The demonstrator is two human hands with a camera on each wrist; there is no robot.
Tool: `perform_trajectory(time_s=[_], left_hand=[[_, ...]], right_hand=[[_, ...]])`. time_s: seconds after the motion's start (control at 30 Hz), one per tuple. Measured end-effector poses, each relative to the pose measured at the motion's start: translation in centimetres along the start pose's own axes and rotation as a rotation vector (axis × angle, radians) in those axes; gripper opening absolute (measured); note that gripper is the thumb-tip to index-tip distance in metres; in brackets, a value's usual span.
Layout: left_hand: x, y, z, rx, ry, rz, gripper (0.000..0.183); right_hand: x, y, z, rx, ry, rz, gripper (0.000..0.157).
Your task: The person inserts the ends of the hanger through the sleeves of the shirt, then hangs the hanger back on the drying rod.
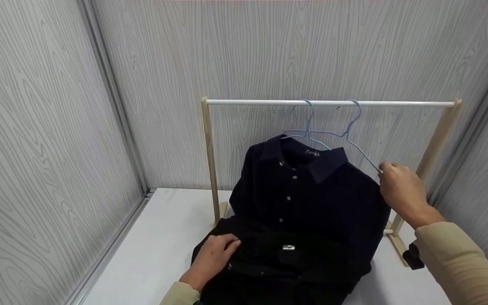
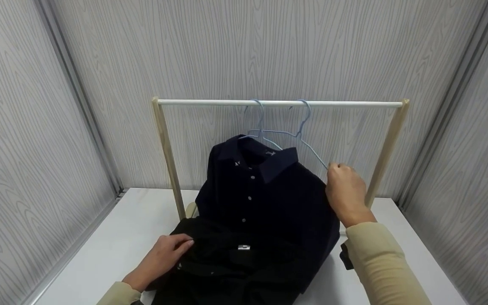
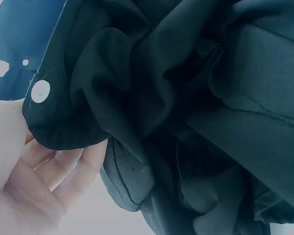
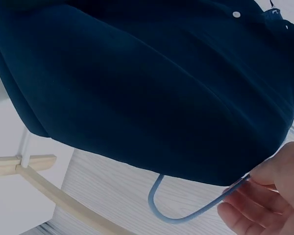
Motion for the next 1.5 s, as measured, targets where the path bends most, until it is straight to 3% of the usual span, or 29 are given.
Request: perform_trajectory(time_s=[0.27, 0.4, 0.9, 1.5], left_hand=[[0.0, 0.2, 0.0, 0.002, -0.001, -0.012, 0.018], [0.0, 0.2, 0.2, -0.003, 0.006, -0.006, 0.017], [0.5, 0.4, 0.7, -0.005, -0.028, 0.004, 0.018], [0.5, 0.5, 0.8, -0.025, -0.027, -0.001, 0.017]], right_hand=[[-0.4, -0.2, 0.2, 0.132, -0.005, -0.018, 0.013], [-0.7, -0.2, 0.4, 0.146, -0.020, -0.019, 0.015], [-2.3, -1.6, 1.0, 0.118, 0.057, 0.000, 0.009], [-3.2, -3.4, 2.4, 0.039, 0.039, 0.011, 0.011]])
Point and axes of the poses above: each hand's wrist, its own z-axis away from the middle knuckle, its own y-axis out of the palm, x = y × z, the point moved 3 cm from there along -z, towards the middle knuckle, and after that the axes turned 13 degrees about z, right-handed, at the moved point
